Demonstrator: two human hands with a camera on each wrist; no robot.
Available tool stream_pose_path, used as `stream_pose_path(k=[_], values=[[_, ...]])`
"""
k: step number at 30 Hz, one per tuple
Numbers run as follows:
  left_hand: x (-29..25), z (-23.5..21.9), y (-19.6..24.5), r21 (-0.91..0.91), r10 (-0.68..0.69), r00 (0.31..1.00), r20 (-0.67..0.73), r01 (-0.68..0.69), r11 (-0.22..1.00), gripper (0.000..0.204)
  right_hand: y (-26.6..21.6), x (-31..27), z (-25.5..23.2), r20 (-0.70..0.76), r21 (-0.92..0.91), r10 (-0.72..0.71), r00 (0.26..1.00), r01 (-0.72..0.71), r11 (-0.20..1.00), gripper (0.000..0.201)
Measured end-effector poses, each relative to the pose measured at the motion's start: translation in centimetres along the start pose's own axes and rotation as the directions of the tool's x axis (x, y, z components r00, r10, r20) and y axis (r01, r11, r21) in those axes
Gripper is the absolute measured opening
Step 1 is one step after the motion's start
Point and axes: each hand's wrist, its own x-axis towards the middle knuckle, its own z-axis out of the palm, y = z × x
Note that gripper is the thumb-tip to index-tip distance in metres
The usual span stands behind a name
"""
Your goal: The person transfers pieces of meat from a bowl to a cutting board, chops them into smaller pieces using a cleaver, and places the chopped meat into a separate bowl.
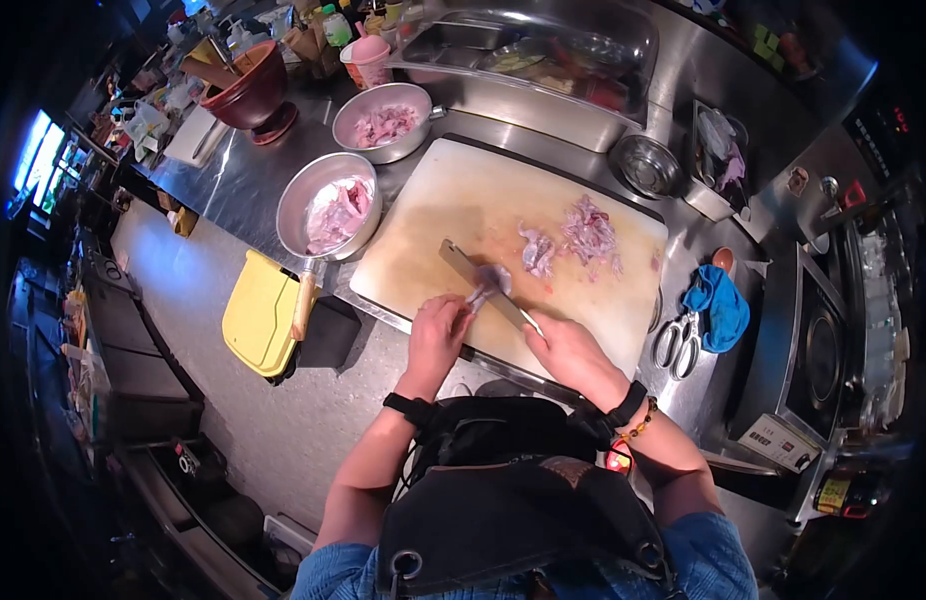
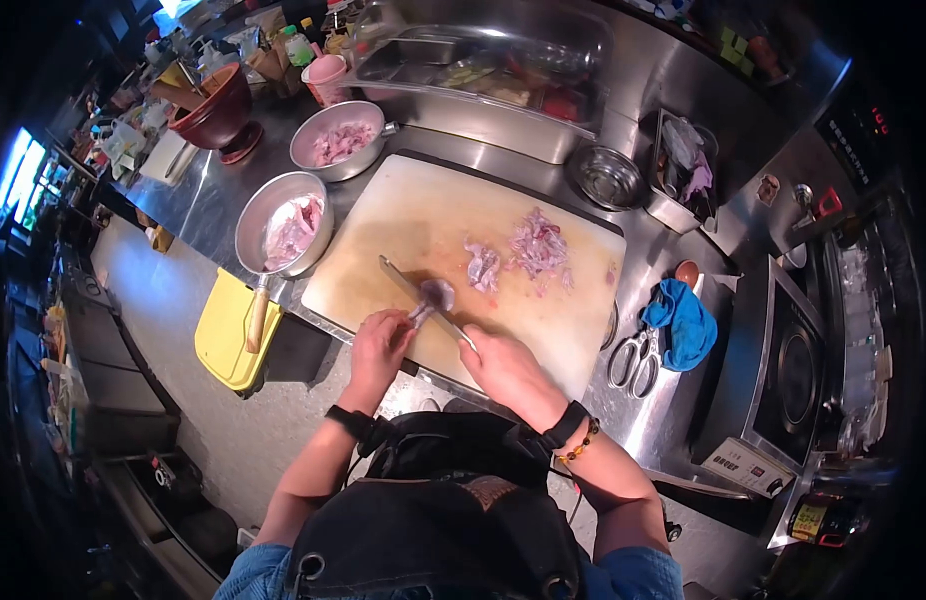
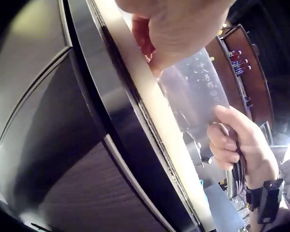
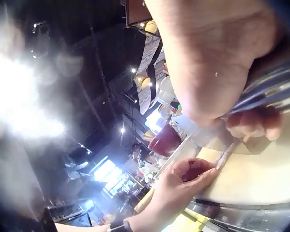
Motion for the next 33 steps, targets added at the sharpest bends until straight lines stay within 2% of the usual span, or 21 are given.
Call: stream_pose_path(k=[3,8,11,14,15,18,21,24,25,28,31,33], values=[[-0.5,0.0,-0.4,-0.009,-0.014,0.999,0.033,0.015,1.000,0.014,0.3,0.5,0.8,0.021,-0.071,-0.020,1.000,0.021,0.997,0.024],[-0.5,0.0,-1.0,-0.059,0.074,0.996,0.045,-0.071,0.996,0.012,-2.0,1.3,-1.0,0.064,-0.067,0.030,0.997,-0.026,0.997,0.022],[-0.6,-0.1,-1.0,-0.069,0.090,0.996,0.017,-0.089,0.994,0.012,-5.4,2.8,-2.2,-0.192,0.046,-0.087,0.977,0.098,0.994,0.022],[-0.6,0.2,-1.4,-0.079,0.081,0.997,0.004,-0.080,0.994,0.011,-5.3,4.3,0.5,-0.336,0.005,-0.200,0.920,0.214,0.977,0.022],[-0.7,0.4,-1.5,-0.085,0.070,0.998,0.003,-0.069,0.994,0.011,-3.4,4.7,1.9,-0.025,-0.136,-0.007,1.000,0.004,0.991,0.023],[-0.7,0.3,-1.7,-0.079,0.081,0.997,0.010,-0.080,0.994,0.010,-1.1,5.1,3.3,0.108,-0.219,0.029,0.994,-0.005,0.976,0.026],[-0.4,-0.2,-1.7,-0.057,0.053,0.997,0.056,-0.050,0.997,0.011,-1.4,3.8,2.4,0.094,-0.209,0.063,0.994,-0.042,0.977,0.030],[0.0,-0.5,-2.0,-0.039,0.006,0.999,0.038,-0.004,0.999,0.011,-1.8,0.1,1.1,0.092,-0.140,0.118,0.989,-0.104,0.985,0.031],[0.4,-0.9,-1.6,-0.030,-0.060,0.996,0.069,0.062,0.998,0.010,-1.7,-0.9,0.6,0.095,-0.108,0.134,0.986,-0.124,0.986,0.032],[0.9,-0.9,-1.6,0.028,-0.106,0.985,0.138,0.103,0.994,0.015,-0.8,-3.4,0.3,0.116,-0.129,0.245,0.963,-0.230,0.965,0.030],[2.0,-1.1,-0.2,0.037,-0.200,0.970,0.136,0.197,0.980,0.027,0.6,-4.7,0.4,0.119,0.024,0.275,0.954,-0.280,0.960,0.028],[2.7,-0.9,0.5,0.170,-0.165,0.964,0.208,0.131,0.977,0.031,1.7,-5.7,1.0,0.073,0.192,0.329,0.941,-0.337,0.922,0.028]])
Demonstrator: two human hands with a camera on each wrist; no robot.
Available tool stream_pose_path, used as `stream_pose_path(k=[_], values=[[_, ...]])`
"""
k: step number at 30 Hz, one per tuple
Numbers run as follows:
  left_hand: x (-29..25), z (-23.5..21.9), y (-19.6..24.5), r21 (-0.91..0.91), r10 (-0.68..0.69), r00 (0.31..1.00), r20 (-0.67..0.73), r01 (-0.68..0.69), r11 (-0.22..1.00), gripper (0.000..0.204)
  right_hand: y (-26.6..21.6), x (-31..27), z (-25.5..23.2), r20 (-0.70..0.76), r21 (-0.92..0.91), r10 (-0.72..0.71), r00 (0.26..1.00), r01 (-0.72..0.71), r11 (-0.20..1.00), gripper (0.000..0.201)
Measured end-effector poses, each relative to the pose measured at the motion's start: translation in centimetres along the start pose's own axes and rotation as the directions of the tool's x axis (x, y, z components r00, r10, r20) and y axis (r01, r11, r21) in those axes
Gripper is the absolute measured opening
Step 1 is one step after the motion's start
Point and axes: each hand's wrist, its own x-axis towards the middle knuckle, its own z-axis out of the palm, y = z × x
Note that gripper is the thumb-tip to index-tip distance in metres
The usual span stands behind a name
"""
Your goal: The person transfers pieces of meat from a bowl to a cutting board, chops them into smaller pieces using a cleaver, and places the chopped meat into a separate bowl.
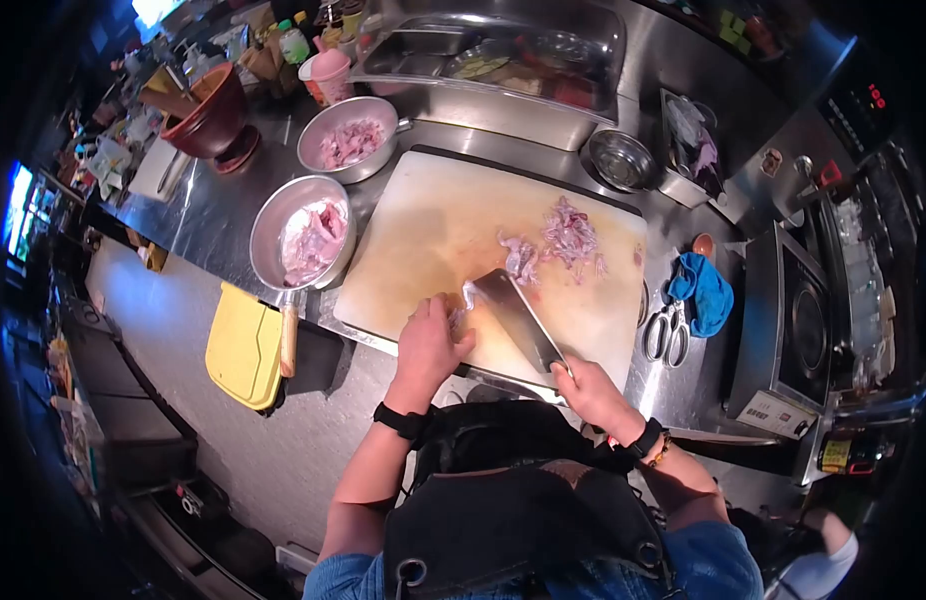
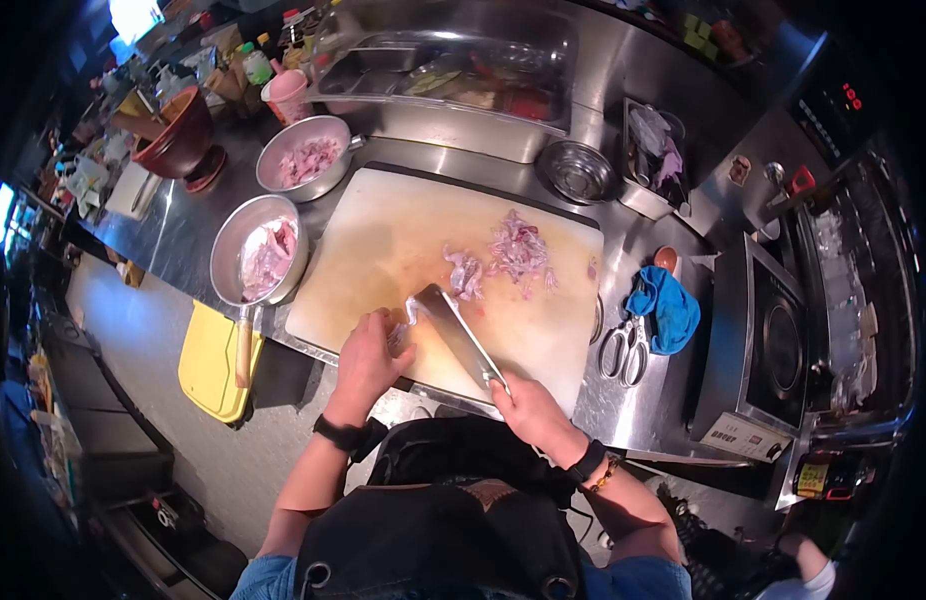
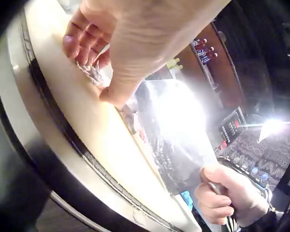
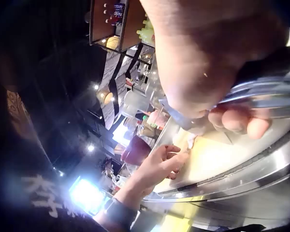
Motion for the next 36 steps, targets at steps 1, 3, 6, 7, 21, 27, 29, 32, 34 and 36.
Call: stream_pose_path(k=[1,3,6,7,21,27,29,32,34,36], values=[[0.3,0.0,0.3,0.072,0.019,0.999,0.033,-0.022,0.997,0.033,0.5,-0.3,0.1,-0.024,0.088,0.024,0.999,-0.022,0.996,0.028],[1.1,1.1,-0.2,0.138,-0.047,0.985,0.164,0.025,0.990,0.035,0.9,-1.5,0.1,-0.113,0.259,0.116,0.987,-0.083,0.962,0.027],[2.0,2.2,-1.7,0.031,-0.029,0.964,0.263,0.022,0.999,0.033,2.1,-3.0,-0.4,-0.219,0.434,0.196,0.956,-0.084,0.897,0.024],[2.6,1.9,-1.3,-0.046,0.005,0.960,0.281,0.008,0.999,0.031,2.8,-3.5,-0.9,-0.258,0.474,0.214,0.942,-0.069,0.878,0.023],[8.0,2.9,3.5,0.183,0.164,0.909,0.382,-0.248,0.951,0.032,5.8,-7.0,-3.0,-0.372,0.534,0.274,0.887,-0.037,0.845,0.023],[4.7,0.5,1.7,0.178,-0.046,0.946,0.320,-0.012,0.984,0.027,4.1,-4.7,-3.1,-0.184,0.409,0.184,0.966,-0.095,0.908,0.026],[3.9,-0.6,0.8,0.105,-0.139,0.942,0.305,0.112,0.988,0.027,2.4,-3.2,-2.8,-0.145,0.252,0.058,0.988,-0.019,0.968,0.025],[2.1,-1.1,-1.0,0.007,-0.110,0.968,0.224,0.111,0.994,0.029,0.0,-0.8,-1.7,-0.122,0.061,-0.179,0.976,0.188,0.980,0.026],[0.9,-0.9,-1.2,-0.007,-0.031,0.990,0.139,0.032,0.999,0.031,-1.6,0.9,-1.5,-0.026,-0.001,-0.210,0.977,0.210,0.978,0.025],[0.1,-0.7,-1.6,0.075,-0.061,0.991,0.122,0.052,0.996,0.032,-2.2,2.7,-0.9,-0.026,-0.112,-0.245,0.969,0.241,0.964,0.025]])
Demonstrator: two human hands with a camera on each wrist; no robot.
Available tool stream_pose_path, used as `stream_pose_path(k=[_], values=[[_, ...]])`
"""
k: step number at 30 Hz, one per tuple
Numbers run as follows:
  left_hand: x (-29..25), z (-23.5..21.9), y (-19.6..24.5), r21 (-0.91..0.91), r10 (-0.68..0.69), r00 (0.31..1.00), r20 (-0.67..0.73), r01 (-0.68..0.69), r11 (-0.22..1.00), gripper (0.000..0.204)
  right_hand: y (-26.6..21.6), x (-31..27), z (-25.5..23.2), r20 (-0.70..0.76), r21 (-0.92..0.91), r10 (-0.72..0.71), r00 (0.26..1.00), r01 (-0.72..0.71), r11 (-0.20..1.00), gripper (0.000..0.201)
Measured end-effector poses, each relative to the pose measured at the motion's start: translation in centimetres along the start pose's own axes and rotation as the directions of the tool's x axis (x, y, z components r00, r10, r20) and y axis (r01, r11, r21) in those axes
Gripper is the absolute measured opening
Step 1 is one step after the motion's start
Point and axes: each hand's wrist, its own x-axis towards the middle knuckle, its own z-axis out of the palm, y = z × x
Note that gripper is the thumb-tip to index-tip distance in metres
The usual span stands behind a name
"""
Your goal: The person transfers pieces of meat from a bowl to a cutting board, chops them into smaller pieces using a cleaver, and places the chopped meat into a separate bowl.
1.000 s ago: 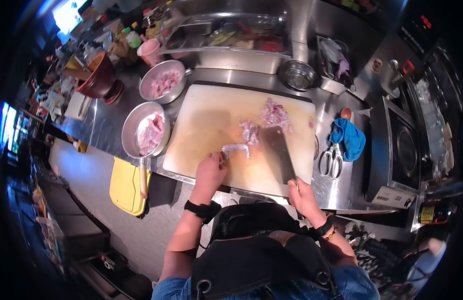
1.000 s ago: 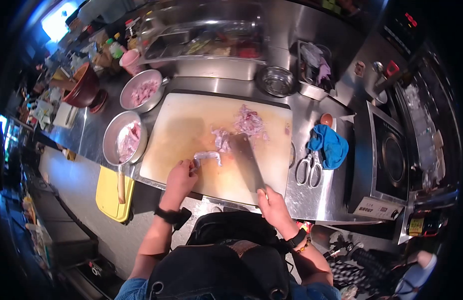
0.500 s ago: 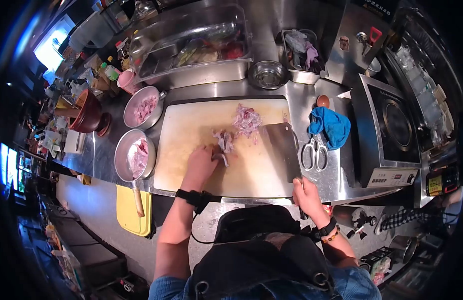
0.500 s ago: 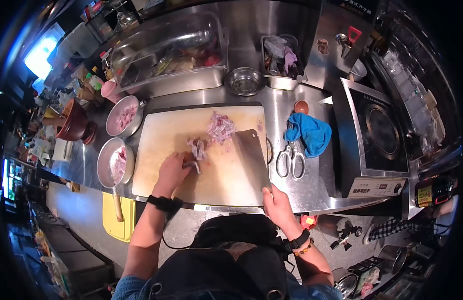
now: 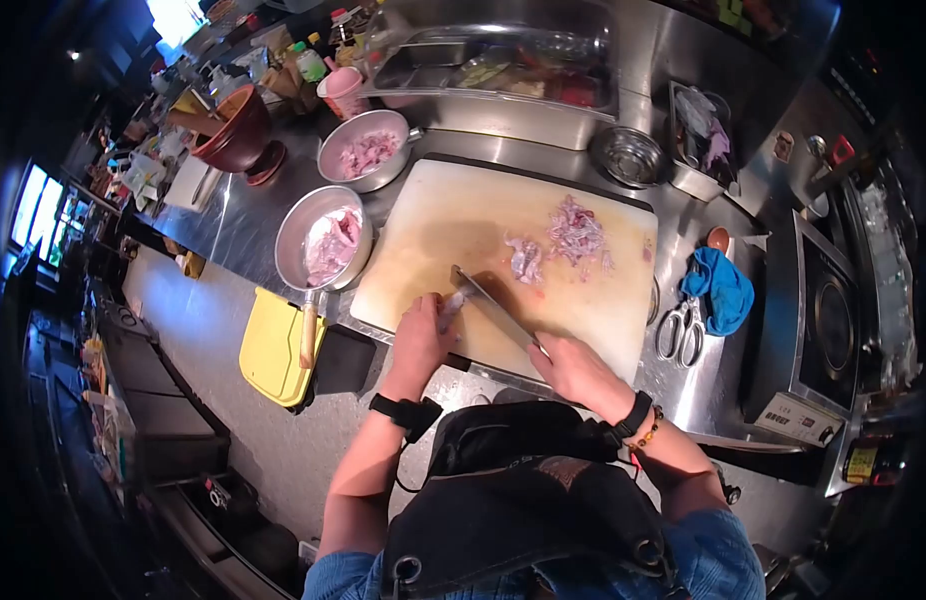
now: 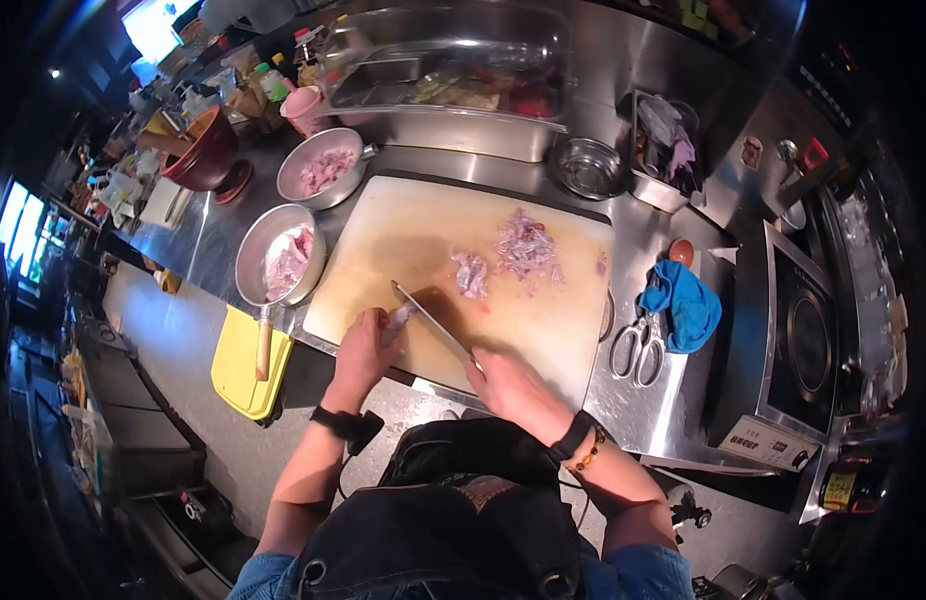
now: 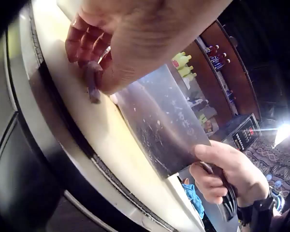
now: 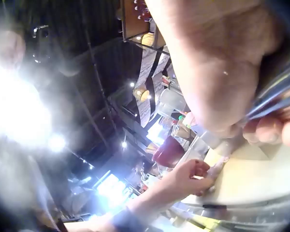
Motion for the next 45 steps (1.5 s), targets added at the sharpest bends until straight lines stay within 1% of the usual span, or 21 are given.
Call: stream_pose_path(k=[2,5,8,10,12,16,19,20,23,24,26,27,28,31,32,35,36,39,40,42,45], values=[[-0.6,0.0,0.0,0.039,-0.028,0.999,-0.022,0.029,0.999,0.028,-0.2,1.5,0.1,-0.001,-0.070,-0.001,1.000,0.001,0.998,0.025],[-1.0,0.1,-0.3,-0.030,-0.060,0.998,-0.036,0.059,0.998,0.024,-0.2,2.6,-0.8,0.007,-0.110,0.039,0.999,-0.038,0.993,0.026],[-0.9,0.4,-0.7,-0.164,0.101,0.989,-0.110,-0.118,0.979,0.019,-0.6,2.8,-1.1,0.019,-0.123,0.053,0.998,-0.050,0.991,0.027],[-1.2,-0.2,-0.1,-0.194,0.006,0.998,-0.056,-0.017,0.981,0.022,-1.3,3.1,-1.2,0.005,-0.139,0.049,0.999,-0.048,0.989,0.025],[-1.7,-0.4,-0.1,-0.215,-0.072,0.997,-0.041,0.062,0.975,0.025,-3.2,3.6,-1.8,-0.064,-0.062,0.022,0.998,-0.026,0.998,0.024],[-2.0,0.2,-0.9,-0.274,-0.055,0.997,-0.061,0.036,0.961,0.025,-7.6,5.5,-0.8,-0.226,0.184,-0.079,0.971,0.122,0.975,0.024],[-2.1,0.5,-1.1,-0.283,-0.065,0.997,-0.042,0.051,0.958,0.024,-5.9,7.7,2.3,-0.093,-0.085,-0.107,0.990,0.099,0.991,0.025],[-2.4,0.7,-1.3,-0.288,-0.067,0.997,-0.038,0.053,0.956,0.024,-3.2,8.2,4.1,0.052,-0.215,-0.051,0.997,0.061,0.975,0.026],[-2.1,1.4,-2.5,-0.299,-0.042,0.994,-0.100,0.010,0.954,0.022,-3.3,7.3,3.8,0.097,-0.282,-0.006,0.995,0.033,0.959,0.027],[-2.2,1.5,-3.1,-0.300,-0.027,0.992,-0.124,-0.012,0.954,0.021,-3.3,6.3,3.5,0.071,-0.266,-0.003,0.997,0.022,0.964,0.026],[-1.8,0.5,-3.8,-0.324,-0.082,0.993,-0.087,0.049,0.945,0.019,-3.4,4.5,2.8,0.020,-0.234,-0.026,0.999,0.030,0.972,0.026],[-1.7,-0.3,-4.0,-0.331,-0.108,0.992,-0.064,0.081,0.940,0.018,-3.2,3.4,2.6,0.016,-0.206,0.009,1.000,-0.006,0.978,0.026],[-1.4,-1.4,-3.8,-0.428,-0.164,0.986,-0.020,0.139,0.893,0.015,-2.8,2.4,2.3,0.009,-0.177,0.041,0.999,-0.039,0.983,0.026],[0.3,-2.0,-2.7,-0.525,-0.207,0.974,-0.091,0.130,0.841,0.015,-1.1,1.6,1.9,0.014,0.032,0.187,0.982,-0.187,0.982,0.026],[0.8,-1.5,-2.1,-0.504,-0.175,0.973,-0.153,0.075,0.860,0.018,-0.8,1.5,2.0,0.037,0.123,0.248,0.968,-0.250,0.960,0.026],[0.9,-0.1,-0.7,-0.163,0.029,0.984,-0.176,-0.058,0.985,0.022,-1.4,1.3,1.9,0.095,0.302,0.423,0.901,-0.431,0.850,0.027],[0.4,0.8,-1.1,-0.139,0.089,0.984,-0.152,-0.110,0.984,0.029,0.2,1.2,2.9,-0.042,0.238,0.263,0.964,-0.246,0.939,0.026],[-1.5,0.4,-0.5,-0.128,0.100,0.976,-0.195,-0.127,0.984,0.032,-2.1,1.7,1.9,-0.082,0.170,0.142,0.987,-0.126,0.977,0.026],[-2.1,0.7,-0.8,-0.146,0.083,0.973,-0.214,-0.116,0.982,0.033,-3.3,2.3,1.3,-0.036,0.128,0.135,0.990,-0.129,0.983,0.024],[-2.6,1.3,-1.6,-0.181,0.054,0.962,-0.266,-0.105,0.978,0.036,-5.8,3.6,0.3,-0.104,0.089,0.013,0.995,-0.004,0.996,0.025],[-3.2,0.9,-1.5,-0.246,-0.049,0.979,-0.198,-0.002,0.969,0.036,-9.5,5.2,-0.8,-0.226,0.133,-0.107,0.968,0.139,0.981,0.025]])
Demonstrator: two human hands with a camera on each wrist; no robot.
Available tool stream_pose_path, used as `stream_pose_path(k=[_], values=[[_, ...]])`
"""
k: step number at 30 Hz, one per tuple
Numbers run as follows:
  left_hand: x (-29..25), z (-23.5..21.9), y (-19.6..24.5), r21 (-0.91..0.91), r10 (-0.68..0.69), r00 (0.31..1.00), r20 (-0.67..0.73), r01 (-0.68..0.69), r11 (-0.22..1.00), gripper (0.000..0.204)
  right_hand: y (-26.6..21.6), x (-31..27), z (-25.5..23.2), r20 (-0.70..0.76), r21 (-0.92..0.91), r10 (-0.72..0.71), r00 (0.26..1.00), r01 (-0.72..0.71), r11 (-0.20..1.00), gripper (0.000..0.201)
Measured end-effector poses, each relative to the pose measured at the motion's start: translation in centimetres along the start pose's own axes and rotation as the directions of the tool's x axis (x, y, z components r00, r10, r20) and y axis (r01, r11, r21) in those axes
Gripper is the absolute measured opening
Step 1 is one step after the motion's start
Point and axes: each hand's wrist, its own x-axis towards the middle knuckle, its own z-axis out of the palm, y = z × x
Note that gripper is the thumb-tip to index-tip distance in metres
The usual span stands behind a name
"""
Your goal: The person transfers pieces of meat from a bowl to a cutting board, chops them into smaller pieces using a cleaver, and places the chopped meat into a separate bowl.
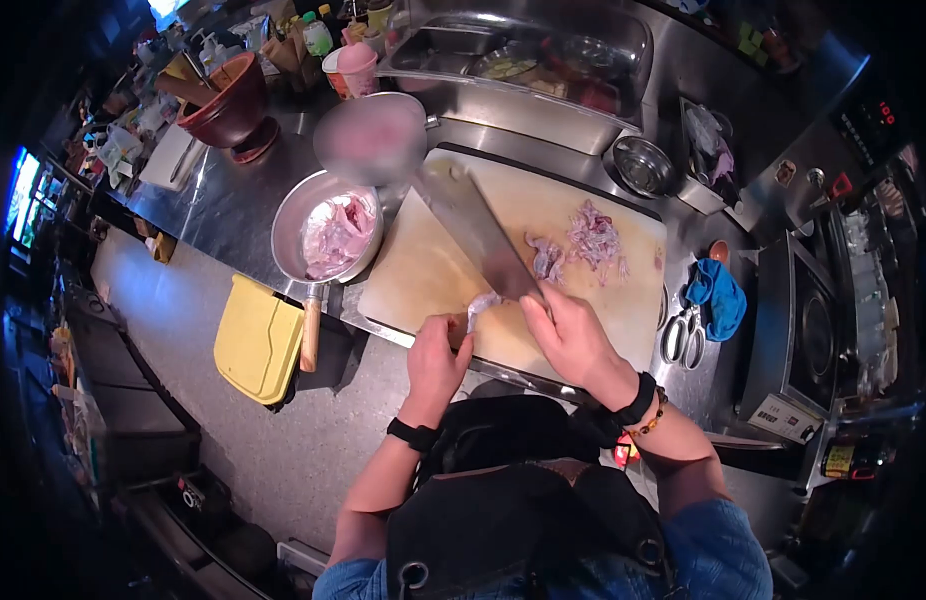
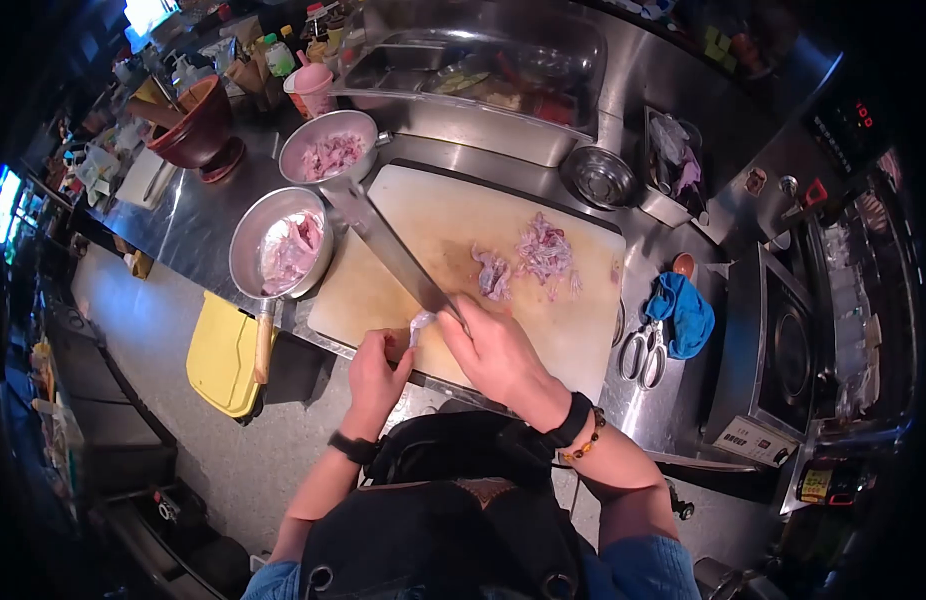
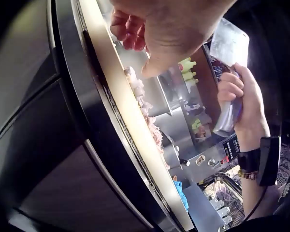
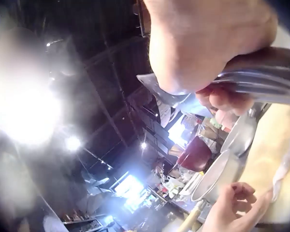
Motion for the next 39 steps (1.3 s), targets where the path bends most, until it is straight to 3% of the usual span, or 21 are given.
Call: stream_pose_path(k=[1,2,4,5,9,14,17,18,20,23,26,30,32,35,36,38,39], values=[[0.0,0.0,0.0,0.005,0.026,0.999,-0.026,-0.026,1.000,0.036,-0.6,0.5,0.3,-0.039,0.042,-0.030,0.999,0.032,0.999,0.025],[0.0,0.1,0.1,0.012,0.049,0.998,-0.048,-0.049,0.999,0.036,-0.1,0.9,1.2,0.036,-0.052,0.001,0.999,0.001,0.999,0.025],[0.3,0.3,0.4,0.033,0.117,0.989,-0.090,-0.114,0.993,0.037,3.9,1.5,4.0,0.176,-0.248,0.081,0.981,-0.035,0.968,0.026],[0.4,0.4,0.6,0.048,0.160,0.982,-0.101,-0.156,0.987,0.036,7.3,1.3,5.7,0.216,-0.278,0.028,0.976,0.034,0.960,0.027],[1.3,1.9,0.1,0.117,0.241,0.969,-0.059,-0.233,0.965,0.037,7.3,1.3,5.1,0.250,-0.281,0.048,0.967,0.025,0.959,0.027],[2.2,1.6,0.1,0.156,0.114,0.993,-0.016,-0.110,0.982,0.034,6.2,-2.2,2.9,0.274,-0.314,0.171,0.946,-0.080,0.946,0.026],[3.6,1.2,-0.6,0.154,0.080,0.997,-0.017,-0.076,0.985,0.035,8.0,-5.4,1.3,0.180,-0.212,0.043,0.983,-0.004,0.977,0.028],[3.9,1.0,-0.5,0.150,0.078,0.997,-0.014,-0.075,0.986,0.035,8.1,-6.0,0.7,0.224,-0.084,0.192,0.955,-0.178,0.980,0.029],[4.5,0.3,0.6,0.154,0.106,0.986,0.127,-0.125,0.980,0.050,7.6,-6.8,-0.6,0.357,0.153,0.433,0.828,-0.509,0.847,0.030],[5.0,-0.1,1.2,0.108,0.129,0.947,0.295,-0.167,0.980,0.068,8.7,-8.3,-1.0,0.272,0.358,0.547,0.792,-0.611,0.706,0.030],[6.5,1.1,2.3,-0.012,0.060,0.925,0.374,-0.060,0.998,0.067,10.7,-8.7,-2.2,0.292,0.385,0.573,0.766,-0.642,0.663,0.029],[8.0,2.4,2.9,-0.022,0.123,0.922,0.367,-0.124,0.992,0.065,11.5,-7.8,-1.1,0.381,0.489,0.582,0.719,-0.691,0.533,0.038],[7.9,2.5,2.8,-0.046,0.105,0.927,0.361,-0.094,0.994,0.061,11.6,-7.0,0.0,0.444,0.475,0.578,0.684,-0.727,0.496,0.029],[7.7,3.4,1.4,-0.135,0.117,0.965,0.237,-0.086,0.987,0.048,9.5,-5.4,1.5,0.460,0.460,0.561,0.688,-0.726,0.512,0.028],[7.7,4.0,0.3,-0.305,0.031,0.957,0.287,0.061,0.950,0.047,9.3,-5.1,1.7,0.447,0.430,0.553,0.703,-0.711,0.556,0.028],[8.1,4.7,-1.4,-0.581,-0.095,0.906,0.413,0.342,0.738,0.046,8.8,-4.5,2.1,0.423,0.364,0.524,0.739,-0.669,0.648,0.028],[8.4,4.4,-1.8,-0.618,-0.113,0.902,0.416,0.372,0.693,0.041,8.0,-4.2,2.0,0.403,0.308,0.507,0.762,-0.635,0.709,0.029]])
